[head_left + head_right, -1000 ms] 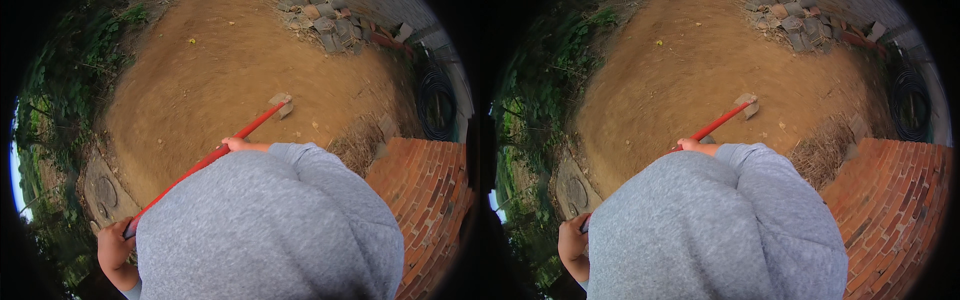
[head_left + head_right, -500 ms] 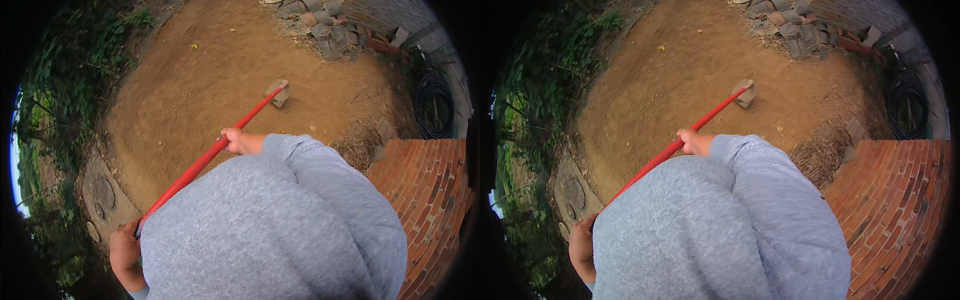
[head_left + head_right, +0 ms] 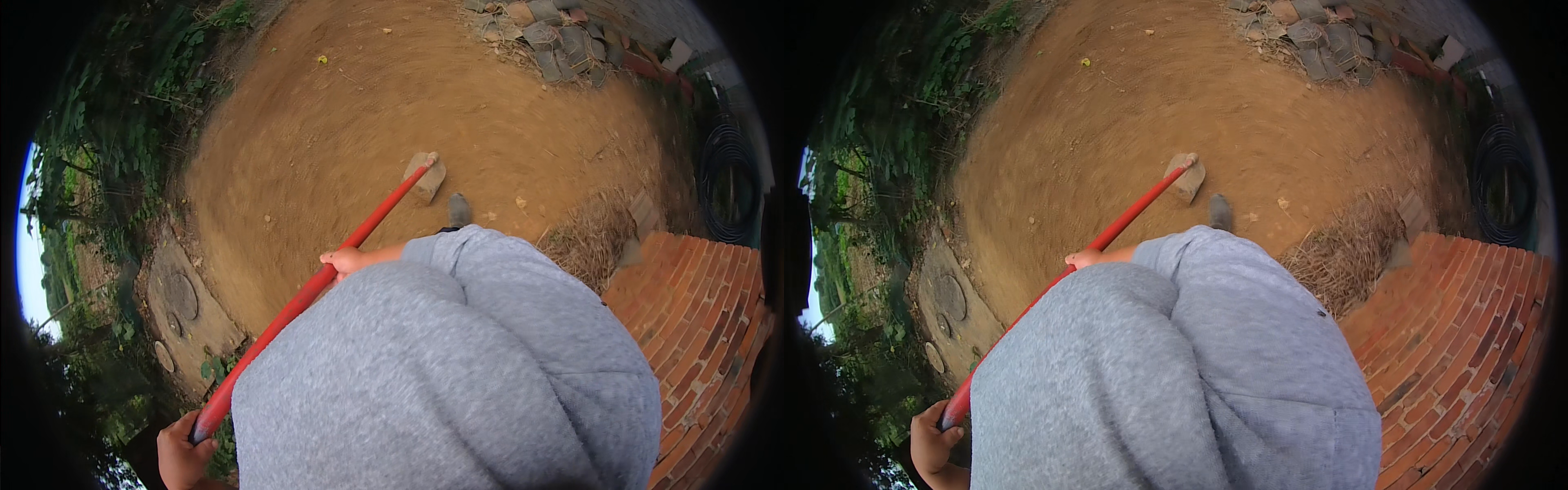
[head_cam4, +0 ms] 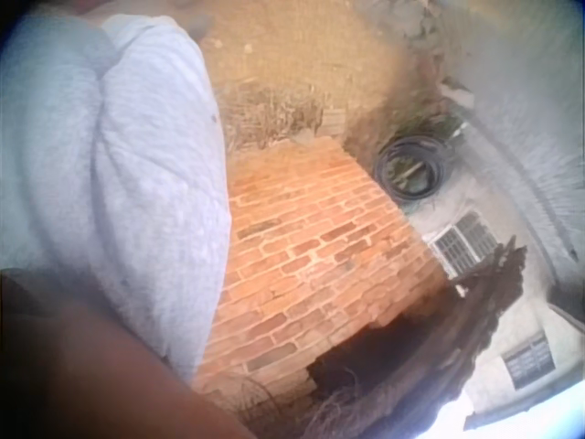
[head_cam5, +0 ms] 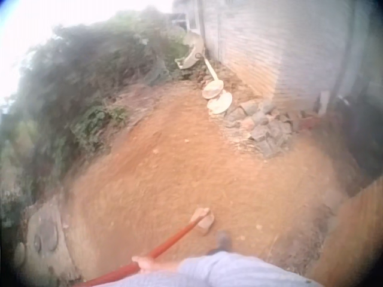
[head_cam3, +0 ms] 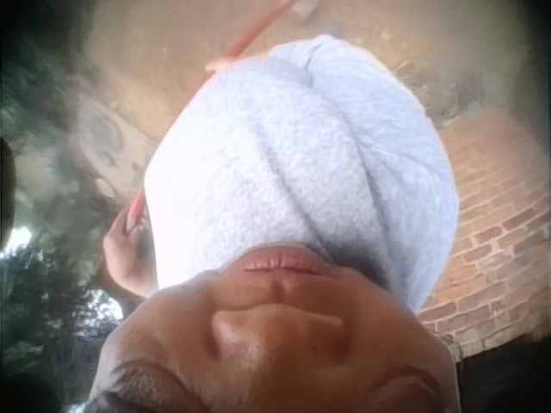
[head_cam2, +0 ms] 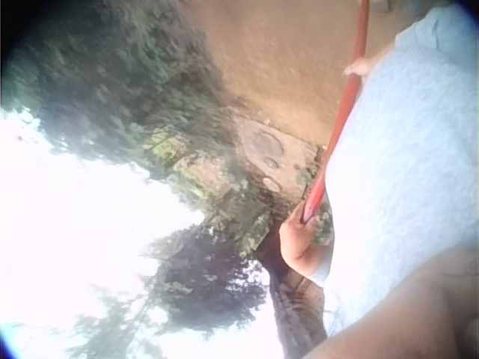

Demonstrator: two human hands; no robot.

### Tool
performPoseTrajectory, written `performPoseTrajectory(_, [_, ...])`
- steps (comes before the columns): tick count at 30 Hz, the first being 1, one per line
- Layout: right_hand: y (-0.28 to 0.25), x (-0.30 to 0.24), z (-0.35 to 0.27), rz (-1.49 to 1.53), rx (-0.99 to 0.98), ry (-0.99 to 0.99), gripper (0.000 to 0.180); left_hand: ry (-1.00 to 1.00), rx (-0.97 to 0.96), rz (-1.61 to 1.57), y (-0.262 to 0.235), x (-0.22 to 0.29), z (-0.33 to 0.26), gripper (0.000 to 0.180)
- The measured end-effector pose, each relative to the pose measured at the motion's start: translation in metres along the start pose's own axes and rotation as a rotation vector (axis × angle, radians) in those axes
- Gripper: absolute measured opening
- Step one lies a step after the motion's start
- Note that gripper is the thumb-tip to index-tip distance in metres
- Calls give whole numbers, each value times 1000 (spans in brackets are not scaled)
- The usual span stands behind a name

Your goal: The person uses a red-handled hoe to repeatedly rake and level a patch of bare soil in a garden area. The person moves the tool back and forth across the ground to smooth the surface.

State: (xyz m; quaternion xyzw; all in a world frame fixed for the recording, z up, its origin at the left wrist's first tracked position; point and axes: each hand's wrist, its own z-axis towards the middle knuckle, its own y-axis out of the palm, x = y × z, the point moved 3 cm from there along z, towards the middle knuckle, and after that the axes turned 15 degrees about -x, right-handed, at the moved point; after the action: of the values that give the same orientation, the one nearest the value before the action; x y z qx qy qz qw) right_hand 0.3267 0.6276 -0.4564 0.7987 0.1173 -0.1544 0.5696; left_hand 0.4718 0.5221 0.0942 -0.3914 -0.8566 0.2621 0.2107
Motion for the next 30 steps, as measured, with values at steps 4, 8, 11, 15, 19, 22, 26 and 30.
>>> performPoseTrajectory(4, [-25, -25, -29, 16, 193, -8, 16, -19, -9, 75, -2, 12, 34, 48])
performPoseTrajectory(8, [-54, -76, -117, 218, 451, -116, 13, 86, 14, 116, 25, 51, 79, 44])
performPoseTrajectory(11, [-59, -129, -198, 493, 627, -234, 12, 141, 38, -5, 44, 96, 113, 38])
performPoseTrajectory(15, [-71, -194, -286, 490, 745, -399, 13, 143, -53, -172, 59, 157, 139, 28])
performPoseTrajectory(19, [-92, -227, -331, 482, 789, -438, 14, 52, -94, -121, 56, 209, 151, 26])
performPoseTrajectory(22, [-109, -228, -329, 500, 728, -403, 14, 101, -107, 23, 39, 246, 138, 25])
performPoseTrajectory(26, [-136, -198, -292, 279, 482, -256, 15, 250, 27, 272, 13, 284, 109, 34])
performPoseTrajectory(30, [-162, -190, -282, -556, 304, -224, 17, 247, 44, 289, 3, 292, 104, 35])
